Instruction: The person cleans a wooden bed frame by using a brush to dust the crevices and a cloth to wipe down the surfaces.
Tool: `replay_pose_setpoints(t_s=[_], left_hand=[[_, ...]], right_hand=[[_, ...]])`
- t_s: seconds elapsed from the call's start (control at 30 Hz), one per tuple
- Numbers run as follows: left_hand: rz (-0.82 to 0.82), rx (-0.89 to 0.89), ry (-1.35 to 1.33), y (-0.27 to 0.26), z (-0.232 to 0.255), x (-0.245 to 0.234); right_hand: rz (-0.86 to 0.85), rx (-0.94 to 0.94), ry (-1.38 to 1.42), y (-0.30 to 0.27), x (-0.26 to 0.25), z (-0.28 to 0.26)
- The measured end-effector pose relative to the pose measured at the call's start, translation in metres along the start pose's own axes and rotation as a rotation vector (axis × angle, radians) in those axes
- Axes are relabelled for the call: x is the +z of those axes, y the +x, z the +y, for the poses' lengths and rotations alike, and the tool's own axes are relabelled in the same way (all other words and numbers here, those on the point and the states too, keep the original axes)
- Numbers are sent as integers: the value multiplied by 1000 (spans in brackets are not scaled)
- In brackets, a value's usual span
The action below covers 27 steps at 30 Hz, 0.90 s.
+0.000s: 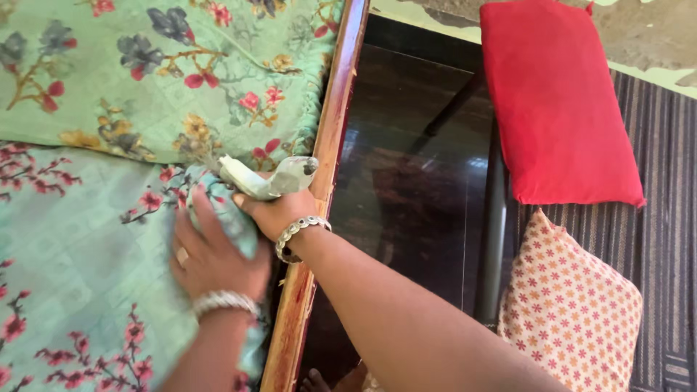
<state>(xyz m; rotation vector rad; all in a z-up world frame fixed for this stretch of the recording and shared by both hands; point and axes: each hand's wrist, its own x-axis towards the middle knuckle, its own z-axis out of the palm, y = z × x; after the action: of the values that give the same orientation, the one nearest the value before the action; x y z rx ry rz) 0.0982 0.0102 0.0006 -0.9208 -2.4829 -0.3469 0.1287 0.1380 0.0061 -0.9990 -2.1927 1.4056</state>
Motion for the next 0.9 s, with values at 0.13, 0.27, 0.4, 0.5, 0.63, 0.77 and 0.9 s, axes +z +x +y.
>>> replay_pose_setpoints(t_s=[0.13,0.27,0.4,0.5,0.63,0.77,0.9], left_hand=[[-327,-246,-19,-37,4,-26],[-270,-374,-236,16,-95,-46],[-150,-389,-207,29,-155,-52],[-65,-258,-69,36,-159,-41],[-154,-241,-187,30,-119,-35],[-172,-75,-209,25,-112,-47],[-195,-35,-282,22,-115,-42]], right_hand=[[30,-54,1,-2,-3,0],[-93,50,-25,-8,-13,-11],[-178,-181,-229,-16,-14,-31],[-137,-205,-227,-25,5,-50],[17,-241,-210,-36,22,-42],[-2,-186,-236,-49,20,-29],[18,-201,-182,-48,18,-26]])
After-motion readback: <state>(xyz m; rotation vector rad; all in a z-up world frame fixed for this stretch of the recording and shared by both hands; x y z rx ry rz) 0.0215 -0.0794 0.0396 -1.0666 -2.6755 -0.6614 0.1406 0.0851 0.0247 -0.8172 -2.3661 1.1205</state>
